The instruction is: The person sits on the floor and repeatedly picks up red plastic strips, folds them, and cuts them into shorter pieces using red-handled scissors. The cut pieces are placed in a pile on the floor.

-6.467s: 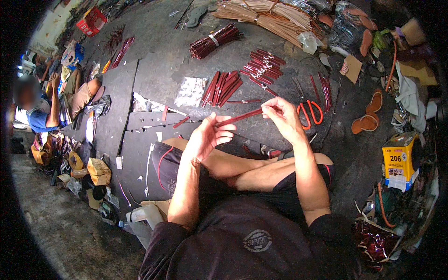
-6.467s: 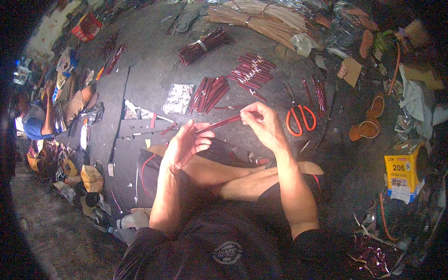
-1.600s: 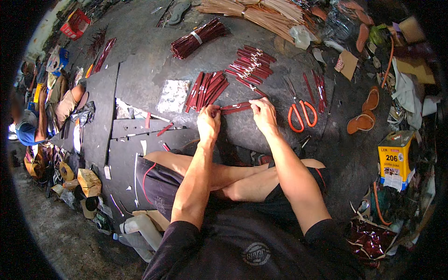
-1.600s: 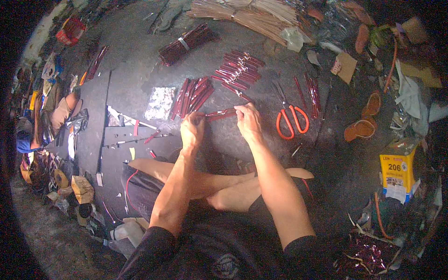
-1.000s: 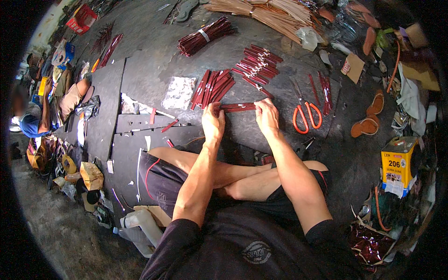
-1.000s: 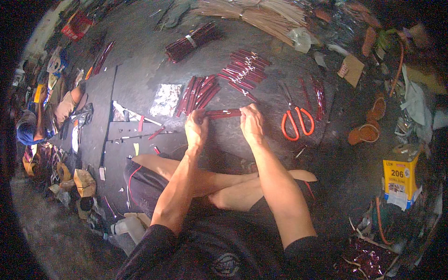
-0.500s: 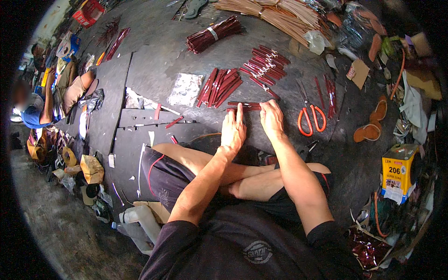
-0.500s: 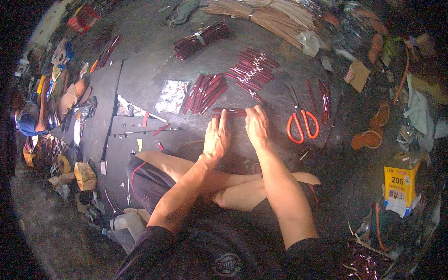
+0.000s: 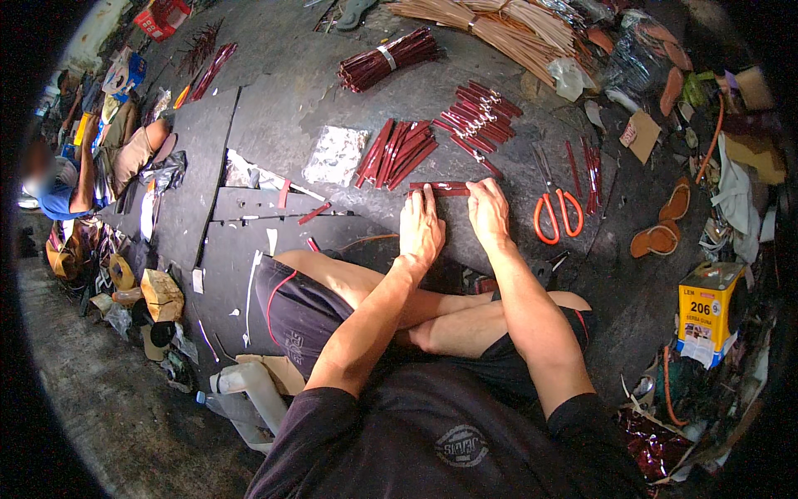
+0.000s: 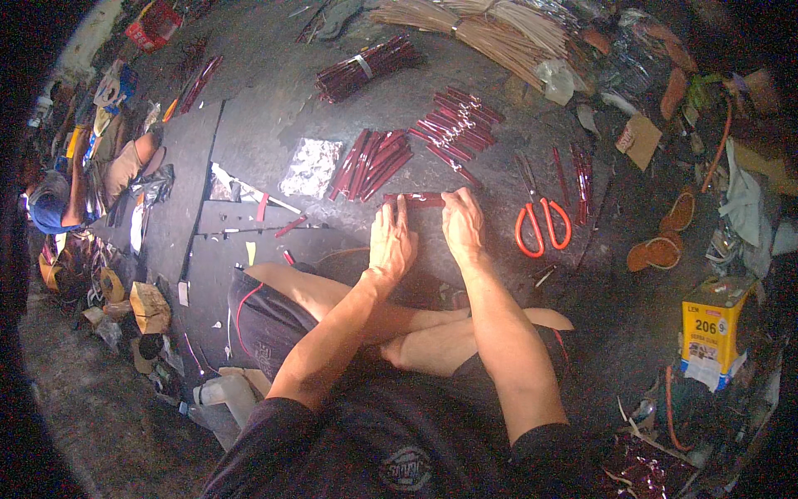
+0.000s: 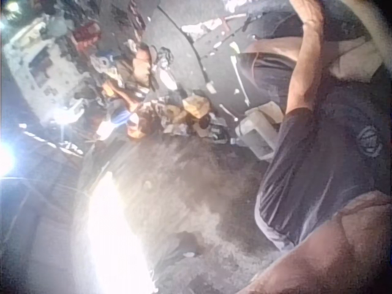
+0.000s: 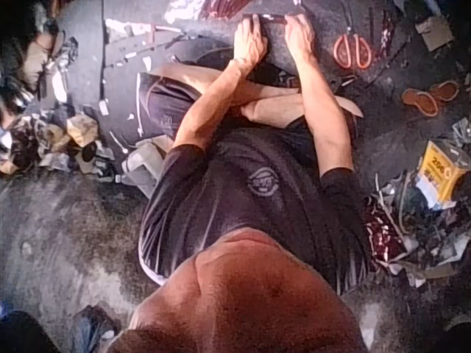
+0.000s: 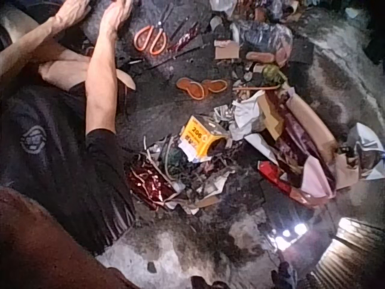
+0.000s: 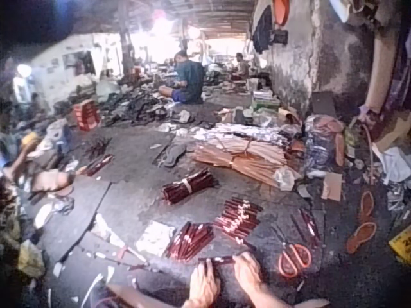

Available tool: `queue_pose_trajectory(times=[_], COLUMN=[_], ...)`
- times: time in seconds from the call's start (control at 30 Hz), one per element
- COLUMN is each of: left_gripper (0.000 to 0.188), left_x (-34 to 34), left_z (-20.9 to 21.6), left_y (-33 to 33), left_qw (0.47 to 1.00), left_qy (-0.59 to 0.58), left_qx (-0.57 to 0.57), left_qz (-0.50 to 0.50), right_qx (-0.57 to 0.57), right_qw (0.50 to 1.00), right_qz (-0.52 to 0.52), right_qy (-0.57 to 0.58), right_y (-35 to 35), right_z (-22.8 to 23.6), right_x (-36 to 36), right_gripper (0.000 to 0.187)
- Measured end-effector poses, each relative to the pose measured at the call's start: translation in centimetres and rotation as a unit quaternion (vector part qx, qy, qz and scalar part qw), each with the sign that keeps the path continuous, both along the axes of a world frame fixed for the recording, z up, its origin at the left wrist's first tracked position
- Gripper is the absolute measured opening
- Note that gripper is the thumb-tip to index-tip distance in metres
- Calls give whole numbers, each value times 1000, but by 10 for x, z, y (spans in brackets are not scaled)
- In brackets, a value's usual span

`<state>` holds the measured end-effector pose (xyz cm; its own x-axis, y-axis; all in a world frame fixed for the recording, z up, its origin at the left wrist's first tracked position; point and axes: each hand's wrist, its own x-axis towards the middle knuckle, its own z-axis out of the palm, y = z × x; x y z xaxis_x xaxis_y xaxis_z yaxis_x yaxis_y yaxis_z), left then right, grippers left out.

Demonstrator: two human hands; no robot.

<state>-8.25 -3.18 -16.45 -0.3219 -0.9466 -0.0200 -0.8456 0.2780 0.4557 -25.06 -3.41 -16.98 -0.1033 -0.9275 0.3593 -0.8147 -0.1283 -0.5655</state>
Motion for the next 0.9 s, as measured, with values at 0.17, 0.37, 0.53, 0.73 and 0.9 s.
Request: queue_pose_trajectory(times=[0.17,0.37,0.53,0.73,0.9], left_gripper=[77,76,75,72,71], left_x=[1,1,2,5,3], left_z=[-7,-12,-10,-9,2], left_y=[3,2,2,0,1], left_qw=[1000,999,999,999,999], left_qy=[18,3,7,-32,-42], left_qx=[-23,-51,-36,-24,-2], left_qz=[7,-5,-15,-31,-16], right_qx=[-6,4,2,14,16], right_qw=[1000,1000,999,999,999], right_qz=[7,12,6,3,4], right_qy=[10,-18,-33,-46,-46], right_y=[0,0,-2,-4,-5], right_z=[5,2,-3,0,-1], right_x=[1,0,-4,-3,-6], right_gripper=[24,25,23,19,17])
